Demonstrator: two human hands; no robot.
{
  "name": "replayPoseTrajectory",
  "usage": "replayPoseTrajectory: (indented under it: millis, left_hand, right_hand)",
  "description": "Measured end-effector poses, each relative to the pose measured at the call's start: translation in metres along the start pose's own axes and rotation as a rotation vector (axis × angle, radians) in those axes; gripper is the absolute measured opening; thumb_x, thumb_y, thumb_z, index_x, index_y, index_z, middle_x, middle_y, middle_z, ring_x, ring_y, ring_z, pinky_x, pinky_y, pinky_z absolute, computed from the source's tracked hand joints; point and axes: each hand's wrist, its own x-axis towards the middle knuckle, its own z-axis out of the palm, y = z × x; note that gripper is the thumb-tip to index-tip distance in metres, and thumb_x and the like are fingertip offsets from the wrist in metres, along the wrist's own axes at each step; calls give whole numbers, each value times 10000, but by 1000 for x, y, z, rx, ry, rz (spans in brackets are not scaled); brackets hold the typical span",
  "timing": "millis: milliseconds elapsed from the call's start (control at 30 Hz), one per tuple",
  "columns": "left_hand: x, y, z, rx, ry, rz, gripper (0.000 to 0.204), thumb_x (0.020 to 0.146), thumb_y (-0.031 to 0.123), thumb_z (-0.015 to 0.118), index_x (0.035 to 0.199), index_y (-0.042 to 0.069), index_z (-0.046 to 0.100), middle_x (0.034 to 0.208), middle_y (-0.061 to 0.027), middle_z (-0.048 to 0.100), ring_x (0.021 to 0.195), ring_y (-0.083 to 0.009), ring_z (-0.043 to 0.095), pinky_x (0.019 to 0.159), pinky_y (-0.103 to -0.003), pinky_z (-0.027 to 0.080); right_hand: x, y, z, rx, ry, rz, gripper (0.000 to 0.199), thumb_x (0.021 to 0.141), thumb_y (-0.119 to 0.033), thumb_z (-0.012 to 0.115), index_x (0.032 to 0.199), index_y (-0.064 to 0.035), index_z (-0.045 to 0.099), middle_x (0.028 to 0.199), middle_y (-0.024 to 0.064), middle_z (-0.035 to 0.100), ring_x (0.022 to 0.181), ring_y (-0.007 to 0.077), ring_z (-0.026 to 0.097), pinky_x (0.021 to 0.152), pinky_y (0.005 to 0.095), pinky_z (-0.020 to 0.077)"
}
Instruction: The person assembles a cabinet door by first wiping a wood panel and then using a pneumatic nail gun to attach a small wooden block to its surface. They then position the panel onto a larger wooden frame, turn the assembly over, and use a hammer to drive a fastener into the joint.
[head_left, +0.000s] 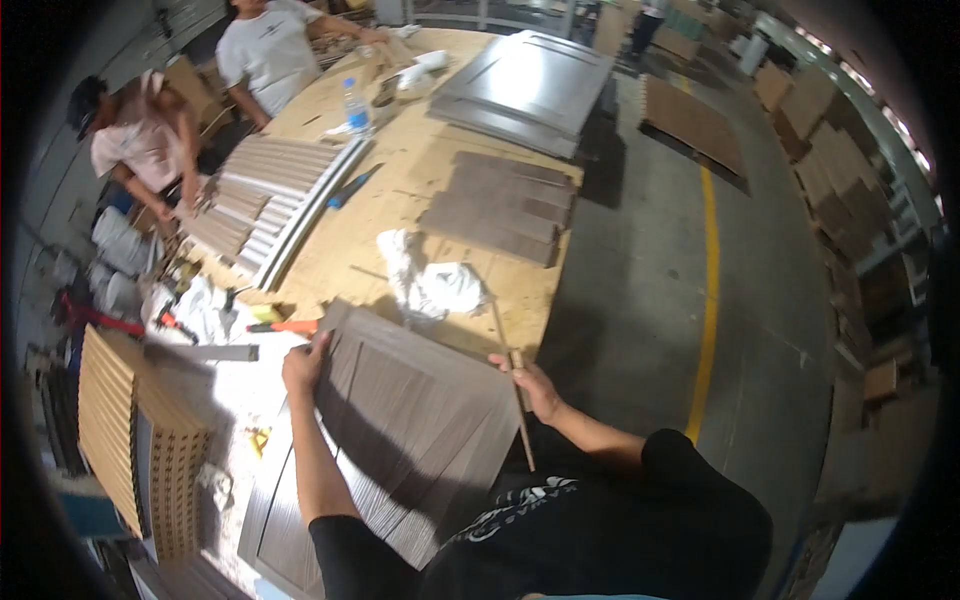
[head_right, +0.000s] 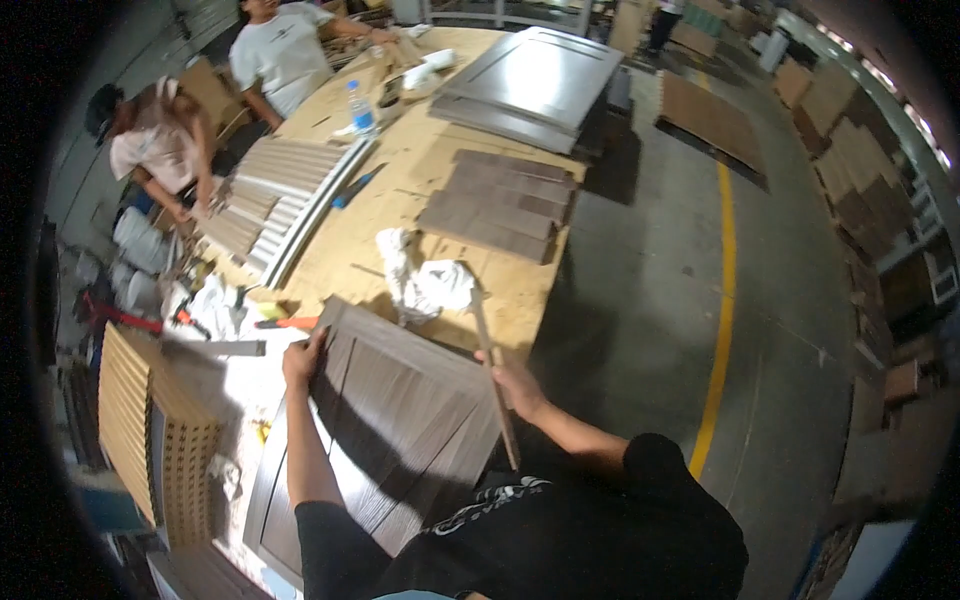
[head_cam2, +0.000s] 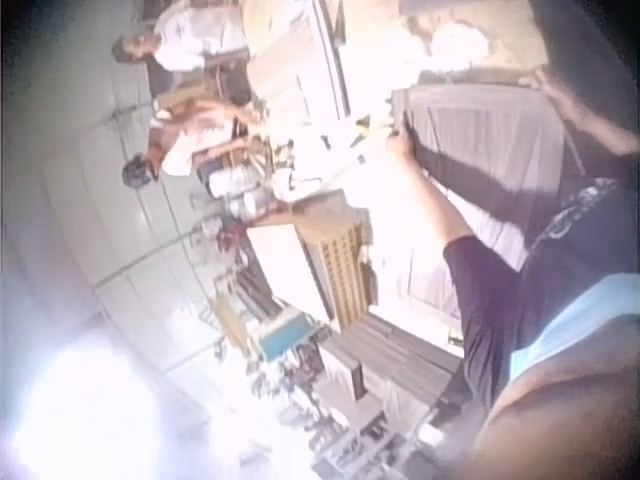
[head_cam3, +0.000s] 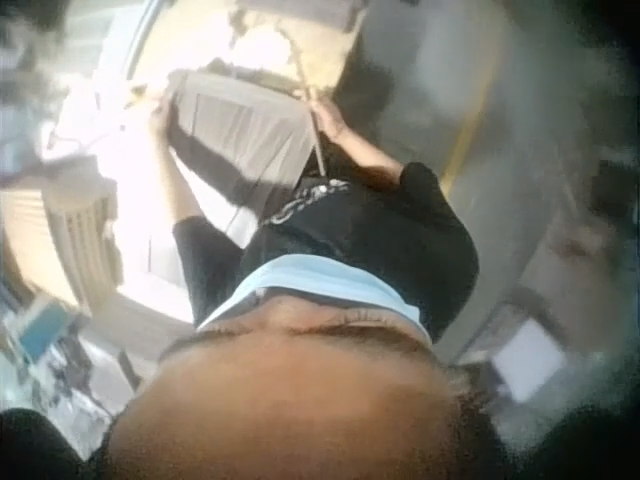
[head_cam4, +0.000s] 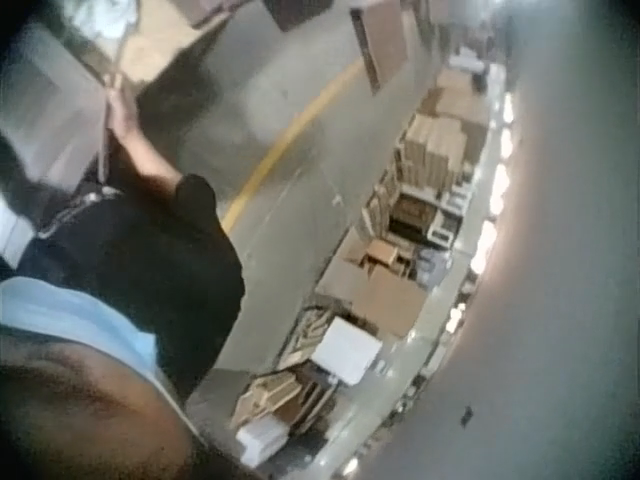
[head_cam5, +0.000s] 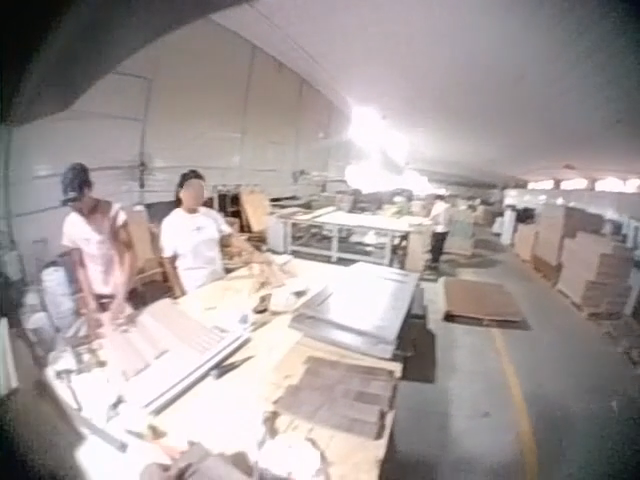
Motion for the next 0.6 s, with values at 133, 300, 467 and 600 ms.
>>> replayPoseTrajectory:
  millis: [133,300,467,600]
  left_hand:
    - [-5,11,-11,23,-27,-58,790,804,759,520,913,8,737,882,-260,691,901,-401,676,821,-455,512]
    - [-30,14,0,-165,520,151,521,869,483,635,1129,32,662,996,-212,685,960,-390,647,874,-450,491]
    - [-137,7,16,-383,606,199,602,833,255,709,1333,8,484,1326,-266,490,1230,-418,469,1045,-468,376]
    - [-318,-1,21,-197,235,283,713,746,349,764,1333,42,502,1342,-226,503,1181,-423,500,959,-491,429]
  right_hand:
    - [7,-13,7,-109,46,48,433,964,-283,448,1302,-24,531,1301,93,568,1179,181,501,1045,316,351]
    - [8,-32,13,-411,110,126,442,899,-312,574,1202,10,565,1118,183,633,1035,294,606,885,379,472]
    - [4,-60,11,-715,-55,-234,503,826,-322,637,1184,23,560,1076,223,628,990,359,615,859,406,485]
    - [10,-68,12,-596,-171,-112,608,797,-380,647,1217,46,541,1093,224,620,1021,330,603,907,391,463]
